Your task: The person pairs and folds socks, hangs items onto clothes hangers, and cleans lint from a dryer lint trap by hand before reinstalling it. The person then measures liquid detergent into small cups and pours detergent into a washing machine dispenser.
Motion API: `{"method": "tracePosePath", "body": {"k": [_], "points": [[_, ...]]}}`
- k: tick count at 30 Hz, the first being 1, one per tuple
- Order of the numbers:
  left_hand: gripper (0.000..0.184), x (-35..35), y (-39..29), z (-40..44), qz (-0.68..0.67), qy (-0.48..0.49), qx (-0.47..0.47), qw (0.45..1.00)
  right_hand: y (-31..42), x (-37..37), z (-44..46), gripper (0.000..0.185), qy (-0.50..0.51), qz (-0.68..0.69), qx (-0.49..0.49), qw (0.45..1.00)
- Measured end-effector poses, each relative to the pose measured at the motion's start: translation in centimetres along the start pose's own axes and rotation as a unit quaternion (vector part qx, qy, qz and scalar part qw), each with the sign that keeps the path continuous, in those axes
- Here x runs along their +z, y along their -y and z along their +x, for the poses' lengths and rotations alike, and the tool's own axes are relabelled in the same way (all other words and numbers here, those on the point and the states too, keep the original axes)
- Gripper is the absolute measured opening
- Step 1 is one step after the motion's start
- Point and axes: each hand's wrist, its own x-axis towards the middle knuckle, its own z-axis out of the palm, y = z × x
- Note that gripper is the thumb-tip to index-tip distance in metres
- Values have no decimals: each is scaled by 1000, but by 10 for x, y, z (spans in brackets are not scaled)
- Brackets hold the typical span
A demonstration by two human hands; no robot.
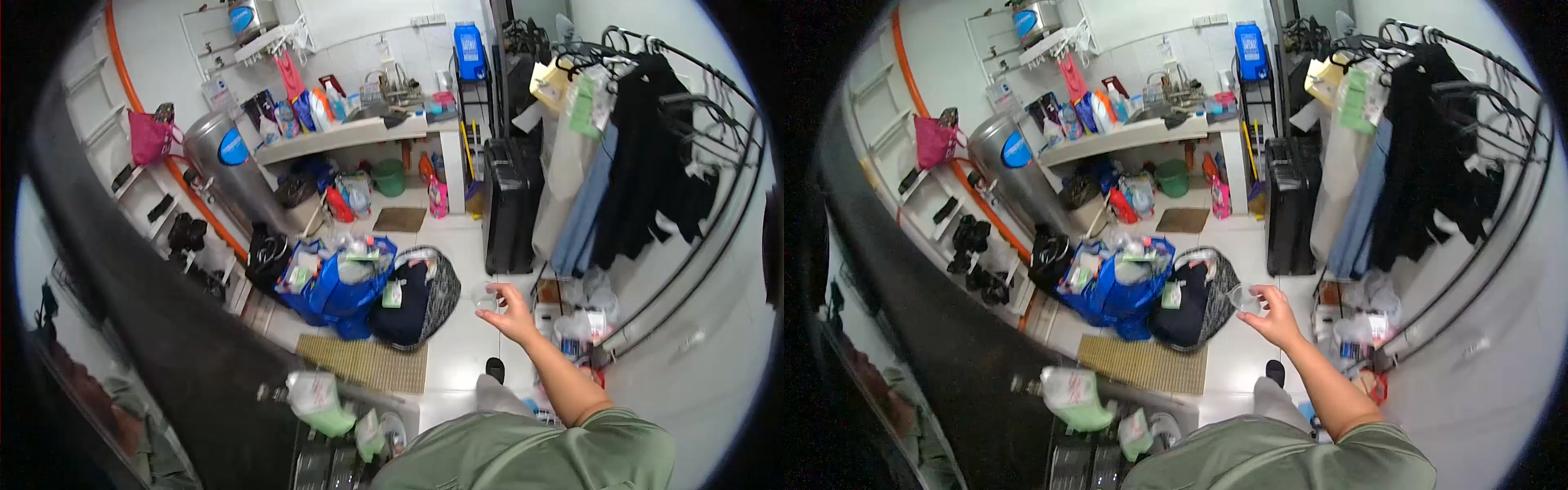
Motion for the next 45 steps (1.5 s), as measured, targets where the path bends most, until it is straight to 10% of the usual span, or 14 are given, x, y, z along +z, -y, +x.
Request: {"method": "tracePosePath", "body": {"k": [8, 18, 27, 37, 45], "points": [[33, 18, -129, 138, 29, -24, -93, 995, -110, 40, 297, 50, 26, 351, 149, 924], [30, -6, -236, 325, -9, -68, -166, 984, -207, 81, 603, 53, -7, 389, 125, 913], [29, -64, -342, 508, -12, -107, -128, 986, -342, 47, 860, 55, -101, 193, 135, 967], [26, -76, -485, 699, -55, -174, -206, 961, -511, 103, 1225, 62, -120, -109, -105, 981], [25, -74, -559, 768, -65, -197, -218, 954, -610, 170, 1361, 60, 114, -295, 79, 946]]}}
